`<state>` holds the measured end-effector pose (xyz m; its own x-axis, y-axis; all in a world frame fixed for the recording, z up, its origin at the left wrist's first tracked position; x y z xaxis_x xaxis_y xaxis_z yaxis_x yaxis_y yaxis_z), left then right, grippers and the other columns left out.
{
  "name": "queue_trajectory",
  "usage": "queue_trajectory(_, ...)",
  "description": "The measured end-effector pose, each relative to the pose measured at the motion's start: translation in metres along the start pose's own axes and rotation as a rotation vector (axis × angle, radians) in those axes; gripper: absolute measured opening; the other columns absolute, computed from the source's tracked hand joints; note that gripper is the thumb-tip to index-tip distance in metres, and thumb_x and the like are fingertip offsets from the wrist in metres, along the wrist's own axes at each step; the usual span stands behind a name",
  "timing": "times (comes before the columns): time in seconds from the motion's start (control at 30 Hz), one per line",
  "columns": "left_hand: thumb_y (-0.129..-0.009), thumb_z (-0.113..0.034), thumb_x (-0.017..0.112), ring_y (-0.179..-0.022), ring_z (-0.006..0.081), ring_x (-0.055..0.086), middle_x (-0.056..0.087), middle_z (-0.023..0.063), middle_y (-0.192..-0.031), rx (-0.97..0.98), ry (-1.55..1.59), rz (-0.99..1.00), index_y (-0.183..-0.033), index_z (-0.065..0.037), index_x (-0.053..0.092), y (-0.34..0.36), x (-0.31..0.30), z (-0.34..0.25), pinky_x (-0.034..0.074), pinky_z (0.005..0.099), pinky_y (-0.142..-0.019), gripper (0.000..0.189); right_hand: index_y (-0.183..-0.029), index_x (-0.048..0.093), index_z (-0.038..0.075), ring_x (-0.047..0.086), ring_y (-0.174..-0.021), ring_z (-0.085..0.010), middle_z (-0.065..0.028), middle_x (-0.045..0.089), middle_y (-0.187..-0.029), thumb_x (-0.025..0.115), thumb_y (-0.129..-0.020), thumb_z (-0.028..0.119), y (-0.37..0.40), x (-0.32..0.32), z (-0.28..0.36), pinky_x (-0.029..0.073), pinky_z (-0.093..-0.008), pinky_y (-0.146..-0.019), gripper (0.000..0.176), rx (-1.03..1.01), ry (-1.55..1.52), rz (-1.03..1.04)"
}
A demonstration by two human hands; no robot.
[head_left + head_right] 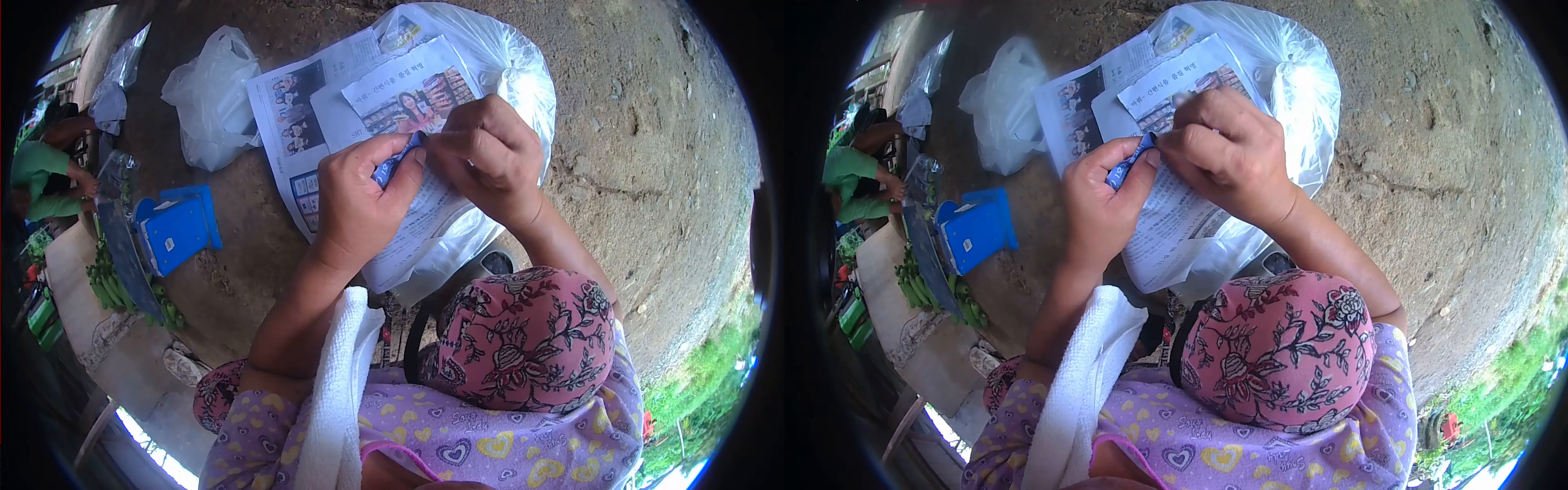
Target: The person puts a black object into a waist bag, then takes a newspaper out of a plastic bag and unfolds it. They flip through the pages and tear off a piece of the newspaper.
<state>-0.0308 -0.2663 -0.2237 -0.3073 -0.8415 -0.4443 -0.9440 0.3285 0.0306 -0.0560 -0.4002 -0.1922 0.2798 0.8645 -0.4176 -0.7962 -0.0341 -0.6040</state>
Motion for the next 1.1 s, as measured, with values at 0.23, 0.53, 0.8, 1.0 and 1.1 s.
queue_trajectory(0.23,-0.086,-0.010,0.064,-0.059,0.0109,0.057,0.062,0.0103,-0.066,-0.145,-0.027,0.002,-0.086,0.005,0.065,-0.002,-0.005,0.016,0.046,0.0281,-0.058,0.015,-0.074,0.060,0.008,0.059,-0.063,-0.0183,-0.0029,0.059,-0.075,0.071,-0.066,-0.001,0.002,0.004,0.013,0.048,-0.0287,-0.054,0.016,-0.075,-0.191,0.055)
queue_trajectory(0.53,-0.090,-0.024,0.064,-0.073,0.0066,0.055,0.064,0.0003,-0.082,-0.272,0.355,-0.264,-0.092,0.002,0.066,-0.023,-0.080,0.074,0.045,0.0215,-0.068,0.026,-0.117,0.054,-0.001,0.061,-0.101,-0.0241,-0.0148,0.064,-0.107,0.058,-0.089,0.040,0.074,0.020,-0.122,0.046,-0.0362,-0.093,0.049,0.787,-0.690,0.283)
queue_trajectory(0.8,-0.093,-0.021,0.060,-0.081,0.0145,0.062,0.066,0.0089,-0.095,-0.437,0.590,-0.502,-0.103,0.004,0.062,-0.030,-0.104,0.184,0.049,0.0272,-0.074,0.027,-0.128,0.049,0.001,0.061,-0.105,-0.0229,-0.0131,0.062,-0.117,0.054,-0.090,0.048,0.176,0.049,-0.156,0.049,-0.0369,-0.087,0.060,1.299,-0.968,0.414)
queue_trajectory(1.0,-0.093,-0.023,0.059,-0.087,0.0152,0.061,0.066,0.0092,-0.099,-0.619,0.382,-0.592,-0.105,0.003,0.062,-0.007,-0.094,0.250,0.048,0.0276,-0.078,0.029,-0.117,0.057,0.001,0.062,-0.083,-0.0113,-0.0046,0.064,-0.096,0.062,-0.088,0.014,0.213,0.100,-0.146,0.051,-0.0253,-0.076,0.033,1.505,-0.943,0.417)
queue_trajectory(1.1,-0.092,-0.023,0.061,-0.094,0.0160,0.060,0.064,0.0092,-0.106,-0.667,0.410,-0.435,-0.109,0.002,0.060,-0.002,-0.078,0.261,0.047,0.0278,-0.080,0.030,-0.111,0.060,0.000,0.063,-0.083,-0.0125,-0.0051,0.065,-0.095,0.060,-0.088,0.010,0.220,0.101,-0.161,0.051,-0.0258,-0.076,0.024,1.528,-0.937,0.262)
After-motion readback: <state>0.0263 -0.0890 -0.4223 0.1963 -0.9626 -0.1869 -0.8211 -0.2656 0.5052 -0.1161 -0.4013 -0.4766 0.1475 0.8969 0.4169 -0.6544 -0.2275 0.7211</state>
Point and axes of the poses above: each hand's wrist, its own y-axis away from the middle knuckle, its own x-axis out of the palm, z = x × y, the point moved 10 cm from there along -y, towards the middle knuckle
